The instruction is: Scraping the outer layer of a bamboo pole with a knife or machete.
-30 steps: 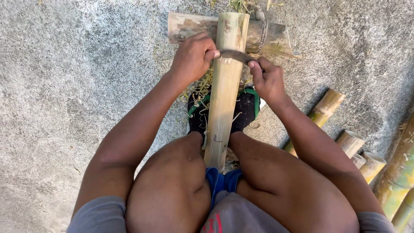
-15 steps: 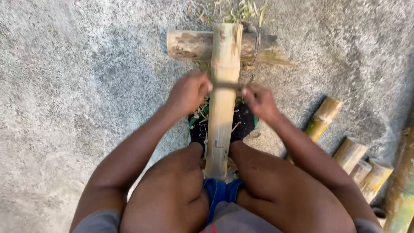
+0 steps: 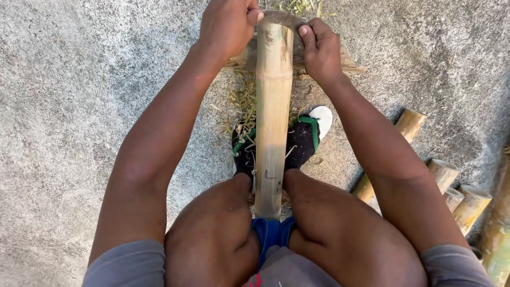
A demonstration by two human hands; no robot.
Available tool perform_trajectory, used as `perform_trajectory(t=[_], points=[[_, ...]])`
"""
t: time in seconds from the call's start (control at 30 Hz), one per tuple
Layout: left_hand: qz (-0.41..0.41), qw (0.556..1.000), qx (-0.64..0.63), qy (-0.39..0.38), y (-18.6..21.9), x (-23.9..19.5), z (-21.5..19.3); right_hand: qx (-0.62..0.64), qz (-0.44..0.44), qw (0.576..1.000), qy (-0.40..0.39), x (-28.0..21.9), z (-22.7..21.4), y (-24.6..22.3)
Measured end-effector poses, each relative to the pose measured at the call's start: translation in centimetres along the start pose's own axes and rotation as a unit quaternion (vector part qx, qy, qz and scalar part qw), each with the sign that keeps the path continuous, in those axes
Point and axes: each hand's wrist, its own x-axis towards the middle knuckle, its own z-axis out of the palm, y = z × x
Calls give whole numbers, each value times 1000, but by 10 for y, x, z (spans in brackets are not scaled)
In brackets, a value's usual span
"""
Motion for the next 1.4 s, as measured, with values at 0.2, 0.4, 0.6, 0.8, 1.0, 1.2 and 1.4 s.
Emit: perform_trajectory(t=[0.2, 0.4, 0.6, 0.8, 1.0, 1.2, 1.4], points=[[-32, 999, 28, -26, -12, -3, 13, -37, -43, 998, 34, -8, 1, 2], [-67, 994, 7, -84, -4, -21, 12, -72, -54, 996, 3, -19, 0, 2], [-22, 996, 22, -78, 19, -54, 9, -78, -6, 996, -39, -63, -3, -9], [-79, 986, -46, -142, 46, -88, -4, -61, 42, 997, -32, -109, -7, -28], [-226, 926, -70, -293, 61, -121, -7, -116, 158, 968, -155, -152, -2, -8], [-123, 952, -66, -272, 62, -139, -6, -38, 99, 984, -141, -154, -11, -11], [-72, 985, -11, -159, 6, -66, 17, -106, -27, 992, -62, -57, -15, -8]])
